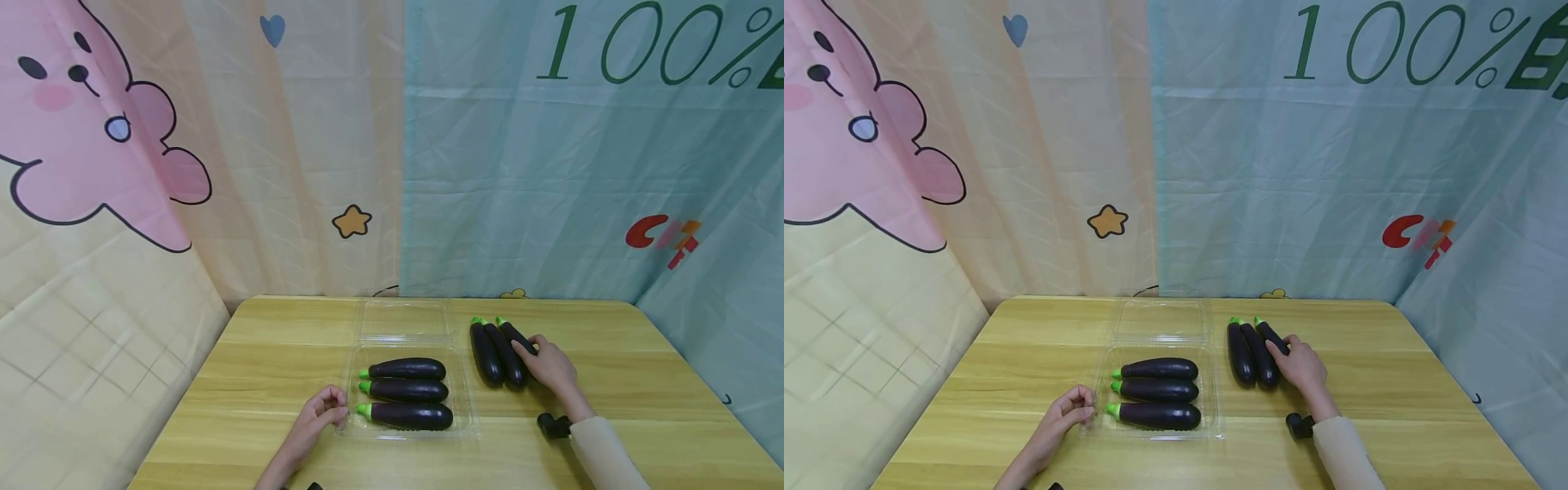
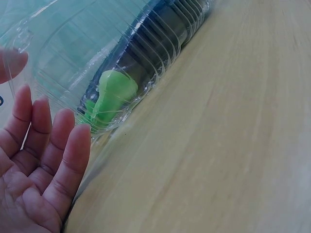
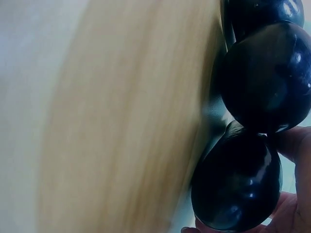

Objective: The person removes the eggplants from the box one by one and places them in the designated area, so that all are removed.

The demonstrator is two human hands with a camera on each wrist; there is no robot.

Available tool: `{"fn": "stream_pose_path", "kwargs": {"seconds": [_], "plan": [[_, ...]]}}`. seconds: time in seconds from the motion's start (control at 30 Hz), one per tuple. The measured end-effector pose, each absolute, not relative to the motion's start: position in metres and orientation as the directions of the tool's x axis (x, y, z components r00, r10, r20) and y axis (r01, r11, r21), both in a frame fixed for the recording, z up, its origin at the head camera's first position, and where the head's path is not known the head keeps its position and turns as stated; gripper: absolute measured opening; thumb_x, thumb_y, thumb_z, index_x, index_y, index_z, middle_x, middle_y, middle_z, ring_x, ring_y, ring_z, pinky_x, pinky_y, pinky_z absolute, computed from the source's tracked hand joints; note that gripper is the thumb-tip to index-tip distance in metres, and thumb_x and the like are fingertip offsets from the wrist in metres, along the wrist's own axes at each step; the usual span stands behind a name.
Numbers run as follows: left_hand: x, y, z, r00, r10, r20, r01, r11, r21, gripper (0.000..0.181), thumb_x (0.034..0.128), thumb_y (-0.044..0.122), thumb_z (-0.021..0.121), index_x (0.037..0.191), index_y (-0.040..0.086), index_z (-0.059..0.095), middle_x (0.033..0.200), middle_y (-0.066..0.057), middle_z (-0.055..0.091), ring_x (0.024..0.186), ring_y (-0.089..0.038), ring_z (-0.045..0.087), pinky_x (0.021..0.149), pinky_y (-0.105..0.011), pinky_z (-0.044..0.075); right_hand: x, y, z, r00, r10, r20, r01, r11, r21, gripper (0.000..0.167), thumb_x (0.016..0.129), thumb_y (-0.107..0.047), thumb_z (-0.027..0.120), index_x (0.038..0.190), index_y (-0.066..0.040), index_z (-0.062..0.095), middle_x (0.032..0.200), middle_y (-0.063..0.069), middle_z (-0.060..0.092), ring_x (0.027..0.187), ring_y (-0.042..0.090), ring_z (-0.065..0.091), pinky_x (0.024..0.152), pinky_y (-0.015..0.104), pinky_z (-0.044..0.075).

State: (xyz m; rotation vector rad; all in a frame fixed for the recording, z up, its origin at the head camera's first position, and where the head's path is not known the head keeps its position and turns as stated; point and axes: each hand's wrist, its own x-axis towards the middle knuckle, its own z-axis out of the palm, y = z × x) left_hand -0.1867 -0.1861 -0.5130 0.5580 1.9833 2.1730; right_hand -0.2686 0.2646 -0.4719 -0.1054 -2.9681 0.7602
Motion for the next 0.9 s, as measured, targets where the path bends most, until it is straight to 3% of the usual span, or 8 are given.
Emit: {"fn": "stream_pose_path", "kwargs": {"seconds": [0.4,0.9], "plan": [[-0.1871,-0.187,-0.5143,-0.91,0.364,0.198,0.162,-0.126,0.979,0.024,0.0905,0.001,0.053,0.1,-0.018,0.042,0.088,-0.004,0.052,0.075,-0.01,0.052,0.07,-0.024,0.047,-0.2675,0.2635,-0.4701,-0.994,0.103,0.033,0.074,0.868,-0.492,0.074,0.093,-0.058,0.044,0.119,0.011,0.05,0.101,0.03,0.058,0.087,0.04,0.058,0.072,0.051,0.045],[-0.1877,-0.1866,-0.5142,-0.91,0.364,0.198,0.161,-0.13,0.978,0.024,0.0906,0.001,0.052,0.1,-0.018,0.041,0.09,-0.005,0.051,0.076,-0.01,0.052,0.069,-0.024,0.048,-0.2674,0.2679,-0.4711,-0.995,0.102,0.023,0.076,0.857,-0.51,0.082,0.091,-0.062,0.042,0.121,0.014,0.047,0.105,0.033,0.056,0.092,0.044,0.056,0.074,0.053,0.045]]}}
